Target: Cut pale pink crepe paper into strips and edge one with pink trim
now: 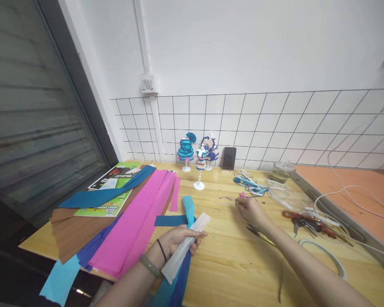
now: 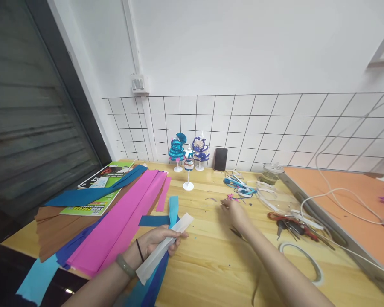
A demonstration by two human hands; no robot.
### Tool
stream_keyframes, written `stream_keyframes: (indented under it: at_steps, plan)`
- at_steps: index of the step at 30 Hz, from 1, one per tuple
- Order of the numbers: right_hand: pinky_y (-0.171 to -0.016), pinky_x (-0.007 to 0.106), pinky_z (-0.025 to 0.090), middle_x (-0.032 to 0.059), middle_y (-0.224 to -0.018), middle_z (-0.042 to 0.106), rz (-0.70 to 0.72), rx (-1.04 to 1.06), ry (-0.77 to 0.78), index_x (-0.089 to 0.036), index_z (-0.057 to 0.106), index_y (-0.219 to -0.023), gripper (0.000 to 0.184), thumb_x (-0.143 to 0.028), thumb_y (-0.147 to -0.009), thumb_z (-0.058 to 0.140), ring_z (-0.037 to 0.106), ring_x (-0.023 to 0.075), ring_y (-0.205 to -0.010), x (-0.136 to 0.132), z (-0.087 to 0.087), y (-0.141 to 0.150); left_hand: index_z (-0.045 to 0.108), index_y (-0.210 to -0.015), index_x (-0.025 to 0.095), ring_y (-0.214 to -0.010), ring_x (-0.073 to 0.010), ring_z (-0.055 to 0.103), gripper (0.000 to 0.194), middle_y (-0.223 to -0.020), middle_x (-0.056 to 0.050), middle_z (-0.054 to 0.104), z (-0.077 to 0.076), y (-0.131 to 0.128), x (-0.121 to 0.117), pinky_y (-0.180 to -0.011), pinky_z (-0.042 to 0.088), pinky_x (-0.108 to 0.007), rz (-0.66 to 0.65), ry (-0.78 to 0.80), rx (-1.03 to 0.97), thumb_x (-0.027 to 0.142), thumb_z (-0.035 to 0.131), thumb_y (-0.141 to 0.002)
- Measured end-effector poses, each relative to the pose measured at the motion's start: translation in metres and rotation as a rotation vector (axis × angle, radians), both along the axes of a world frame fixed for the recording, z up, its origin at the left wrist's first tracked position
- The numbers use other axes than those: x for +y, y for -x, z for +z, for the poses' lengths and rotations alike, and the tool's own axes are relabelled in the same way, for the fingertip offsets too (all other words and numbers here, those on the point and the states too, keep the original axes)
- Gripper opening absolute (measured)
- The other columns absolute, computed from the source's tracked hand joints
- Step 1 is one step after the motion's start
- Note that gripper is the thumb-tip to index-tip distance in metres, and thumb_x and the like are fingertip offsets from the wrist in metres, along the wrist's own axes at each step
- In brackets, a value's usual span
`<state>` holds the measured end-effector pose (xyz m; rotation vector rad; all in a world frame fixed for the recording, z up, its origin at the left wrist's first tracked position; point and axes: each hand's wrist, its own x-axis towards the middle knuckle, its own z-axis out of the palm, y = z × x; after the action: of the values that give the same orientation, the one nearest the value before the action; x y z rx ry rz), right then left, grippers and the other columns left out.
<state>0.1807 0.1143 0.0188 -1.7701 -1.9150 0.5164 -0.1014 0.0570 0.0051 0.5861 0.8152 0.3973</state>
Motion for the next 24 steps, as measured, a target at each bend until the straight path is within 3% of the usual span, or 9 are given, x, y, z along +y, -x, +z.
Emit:
stream_keyframes:
  at_steps: [4, 7, 12, 14, 19, 22, 24]
  plan:
    - [-0.07, 0.037, 0.043, 0.0266, -0.102, 0.06, -0.116, -0.171, -0.076, -0.004, 0.054, -0.109, 0.043, -0.032, -0.077, 0.047, 0.059, 0.0311, -0.088, -0.007, 0.006, -0.021, 0.06, -0.094, 0.007, -0.05, -0.0091, 0.053, 0.032, -0.064, -0.003, 0.056, 0.005, 0.018, 0.002, -0.049, 0.042, -0.02, 0.011, -0.065, 0.023, 0.024, 0.069, -0.068]
    - [-0.079, 0.039, 0.043, 0.0214, -0.117, 0.053, -0.011, -0.334, -0.195, -0.011, 0.049, -0.117, 0.041, -0.028, -0.081, 0.039, 0.056, 0.0295, -0.099, -0.027, -0.003, -0.009, 0.058, -0.094, 0.011, -0.051, -0.0104, 0.055, 0.032, -0.064, -0.003, 0.058, 0.018, 0.049, 0.011, -0.049, 0.042, -0.021, 0.041, -0.124, 0.073, 0.024, 0.069, -0.067]
    - [-0.077, 0.025, 0.047, 0.0078, -0.101, 0.06, 0.446, -0.203, -0.126, -0.025, 0.056, -0.103, 0.03, -0.028, -0.088, 0.03, 0.06, 0.0167, -0.089, -0.079, -0.024, 0.046, 0.054, -0.085, 0.011, -0.05, -0.0123, 0.056, 0.025, -0.063, -0.005, 0.061, 0.069, 0.123, 0.041, -0.045, 0.042, -0.021, 0.042, -0.385, 0.356, 0.023, 0.066, -0.067]
    - [-0.074, 0.024, 0.049, 0.0074, -0.099, 0.059, 0.478, -0.169, -0.161, -0.025, 0.055, -0.102, 0.029, -0.026, -0.089, 0.03, 0.062, 0.016, -0.084, -0.093, -0.034, 0.063, 0.05, -0.088, 0.014, -0.05, -0.0146, 0.058, 0.029, -0.068, -0.007, 0.063, 0.097, 0.151, 0.055, -0.042, 0.041, -0.021, 0.105, -0.546, 0.543, 0.021, 0.066, -0.066]
    - [-0.067, 0.027, 0.053, 0.0087, -0.096, 0.059, 0.439, -0.169, -0.291, -0.025, 0.053, -0.104, 0.027, -0.023, -0.087, 0.032, 0.064, 0.0181, -0.079, -0.094, -0.054, 0.07, 0.045, -0.105, 0.015, -0.043, -0.0139, 0.055, 0.049, -0.064, -0.003, 0.061, 0.162, 0.204, 0.091, -0.04, 0.039, -0.021, 0.165, -0.717, 0.88, 0.012, 0.066, -0.061]
    - [-0.061, 0.026, 0.054, 0.0084, -0.094, 0.06, 0.46, -0.175, -0.339, -0.027, 0.053, -0.103, 0.026, -0.022, -0.086, 0.034, 0.066, 0.0184, -0.074, -0.089, -0.056, 0.068, 0.037, -0.121, 0.015, -0.038, -0.0137, 0.052, 0.066, -0.055, 0.002, 0.057, 0.176, 0.227, 0.118, -0.039, 0.035, -0.02, 0.174, -0.839, 1.095, 0.008, 0.065, -0.06]
    - [-0.057, 0.025, 0.055, 0.008, -0.091, 0.061, 0.465, -0.174, -0.37, -0.028, 0.053, -0.102, 0.026, -0.022, -0.084, 0.035, 0.066, 0.018, -0.07, -0.087, -0.055, 0.069, 0.033, -0.126, 0.013, -0.034, -0.0124, 0.049, 0.073, -0.051, 0.003, 0.055, 0.17, 0.238, 0.137, -0.039, 0.034, -0.02, 0.165, -0.88, 1.257, 0.007, 0.064, -0.061]
